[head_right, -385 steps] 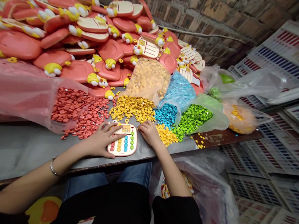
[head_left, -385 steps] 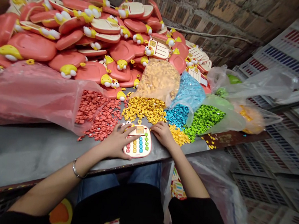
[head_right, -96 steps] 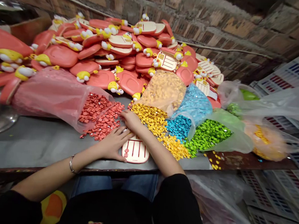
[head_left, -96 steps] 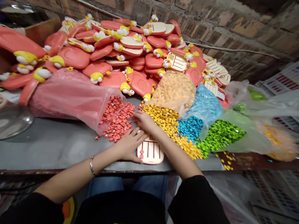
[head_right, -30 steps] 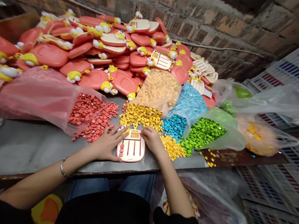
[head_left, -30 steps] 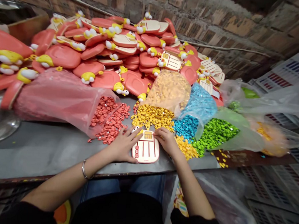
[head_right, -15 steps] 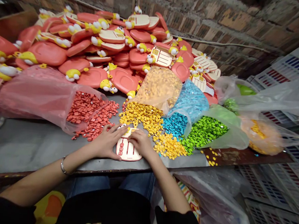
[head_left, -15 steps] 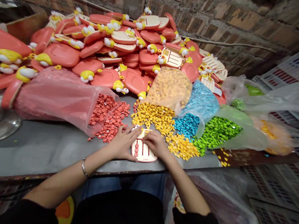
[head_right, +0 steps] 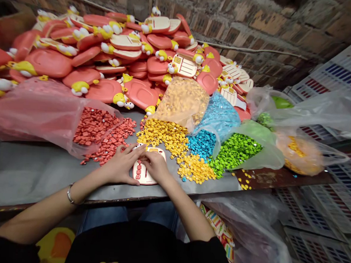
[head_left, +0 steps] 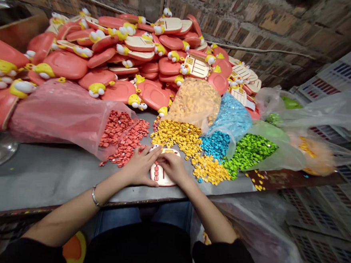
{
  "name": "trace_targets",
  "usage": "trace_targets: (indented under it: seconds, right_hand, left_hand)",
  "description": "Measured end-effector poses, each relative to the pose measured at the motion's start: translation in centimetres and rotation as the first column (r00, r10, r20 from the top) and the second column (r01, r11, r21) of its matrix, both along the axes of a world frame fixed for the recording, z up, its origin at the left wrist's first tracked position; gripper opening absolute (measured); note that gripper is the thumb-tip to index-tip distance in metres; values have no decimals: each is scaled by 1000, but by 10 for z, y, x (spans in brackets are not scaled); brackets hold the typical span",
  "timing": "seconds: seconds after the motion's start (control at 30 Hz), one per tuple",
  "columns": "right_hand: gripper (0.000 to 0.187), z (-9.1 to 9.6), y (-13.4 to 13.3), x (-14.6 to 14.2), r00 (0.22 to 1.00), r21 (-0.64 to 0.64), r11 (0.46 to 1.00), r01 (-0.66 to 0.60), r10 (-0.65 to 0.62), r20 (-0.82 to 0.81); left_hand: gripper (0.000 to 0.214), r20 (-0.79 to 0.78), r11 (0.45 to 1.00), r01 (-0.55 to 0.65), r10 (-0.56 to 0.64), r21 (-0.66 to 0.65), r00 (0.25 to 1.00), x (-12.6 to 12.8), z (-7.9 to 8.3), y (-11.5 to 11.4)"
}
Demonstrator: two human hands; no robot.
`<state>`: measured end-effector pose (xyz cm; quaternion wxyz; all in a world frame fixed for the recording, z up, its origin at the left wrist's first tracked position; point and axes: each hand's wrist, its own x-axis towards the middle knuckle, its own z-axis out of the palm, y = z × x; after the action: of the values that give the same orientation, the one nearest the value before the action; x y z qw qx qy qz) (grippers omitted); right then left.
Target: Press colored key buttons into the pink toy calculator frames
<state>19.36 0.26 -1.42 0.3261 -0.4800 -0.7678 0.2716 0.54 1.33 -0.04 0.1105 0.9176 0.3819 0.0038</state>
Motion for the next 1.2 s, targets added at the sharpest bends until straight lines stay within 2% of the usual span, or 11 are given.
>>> trace_targets:
  seconds: [0.07,0.17,0.23,0.33,0.43,0.53,0.7,0.83,0.97,1.1,1.2]
  right_hand:
    - [15,5,-2,0,998,-21,998,-54,54,14]
    - [8,14,-6,17,987,-77,984,-159,158,-19]
    - [9,18,-8,36,998,-52,996,-65,64,-28]
    - [12,16,-8,65,971,109,972,206,-217,98]
    - [16,5,-7,81,914,201,952,231,-283,291]
    - [20,0,-9,85,907,216,951,223,-283,312]
    - [16,10,-3,72,964,214,957,194,-227,141]
    - [13,11,11,55,953,231,970,69,-133,274]
    - [18,4,16,49,916,255,967,24,-123,381]
    - [20,5,11,52,917,245,970,11,-107,384]
    - [24,10,5,56,937,200,979,-45,-27,347]
  left_hand:
    - [115,-3,1000,-6,6,-1,1000,0,1,0]
    - [112,-8,1000,-2,2,1,1000,-2,1,0]
    - [110,-3,1000,11,-11,6,1000,-3,1,0]
    - [106,4,999,33,-33,13,999,-3,3,0]
    - [104,5,999,34,-35,13,999,-3,5,0]
    - [107,14,1000,29,-29,6,999,-2,6,0]
    - [112,56,998,55,-54,-28,997,2,6,1]
    - [115,68,999,43,-42,-21,997,3,5,0]
    - [114,76,999,40,-38,-13,996,3,3,-1]
    - [114,83,999,39,-38,-10,996,3,3,-2]
    - [116,76,1000,28,-27,-3,997,3,2,-1]
